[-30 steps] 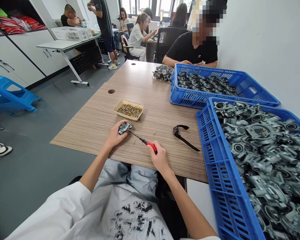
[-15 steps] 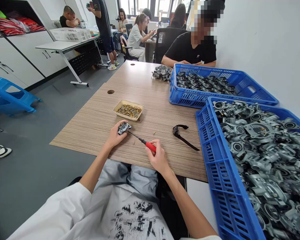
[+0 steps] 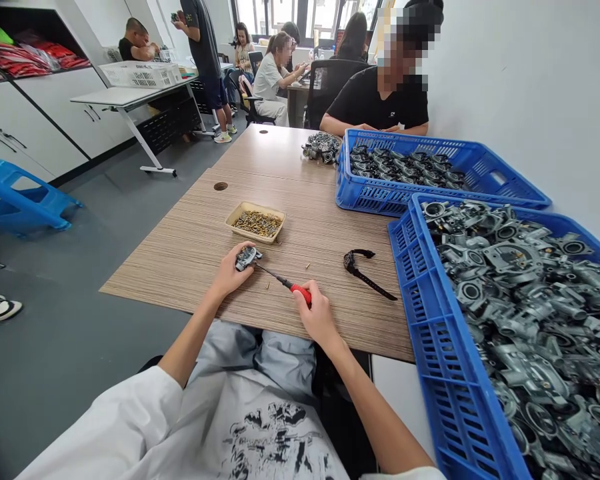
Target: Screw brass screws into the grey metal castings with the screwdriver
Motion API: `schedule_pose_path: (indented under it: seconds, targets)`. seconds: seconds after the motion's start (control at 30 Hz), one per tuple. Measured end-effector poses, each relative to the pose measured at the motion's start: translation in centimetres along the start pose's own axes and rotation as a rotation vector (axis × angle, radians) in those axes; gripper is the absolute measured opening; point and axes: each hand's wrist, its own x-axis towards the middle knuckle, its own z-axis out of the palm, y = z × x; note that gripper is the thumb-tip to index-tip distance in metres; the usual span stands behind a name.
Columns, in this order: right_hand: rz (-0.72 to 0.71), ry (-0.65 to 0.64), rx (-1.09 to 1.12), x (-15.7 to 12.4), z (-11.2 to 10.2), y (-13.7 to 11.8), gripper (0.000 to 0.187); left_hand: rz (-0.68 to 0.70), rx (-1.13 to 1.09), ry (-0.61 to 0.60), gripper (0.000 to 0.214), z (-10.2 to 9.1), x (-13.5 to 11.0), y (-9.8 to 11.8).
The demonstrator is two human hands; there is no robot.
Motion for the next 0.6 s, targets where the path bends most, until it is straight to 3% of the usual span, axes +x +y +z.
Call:
schedule_pose_path:
  seconds: [0.17, 0.6]
  targets:
    - [-0.003, -0.041, 0.047, -0.11, -0.02, -0.14, 0.023, -0.020, -0.010, -0.002, 0.056, -0.07, 0.02, 0.11]
    - [-0.021, 0.018, 0.011, 0.14, -0.06, -0.05, 0.029, 0.003, 0.020, -0.019, 0.057, -0.09, -0.05, 0.28]
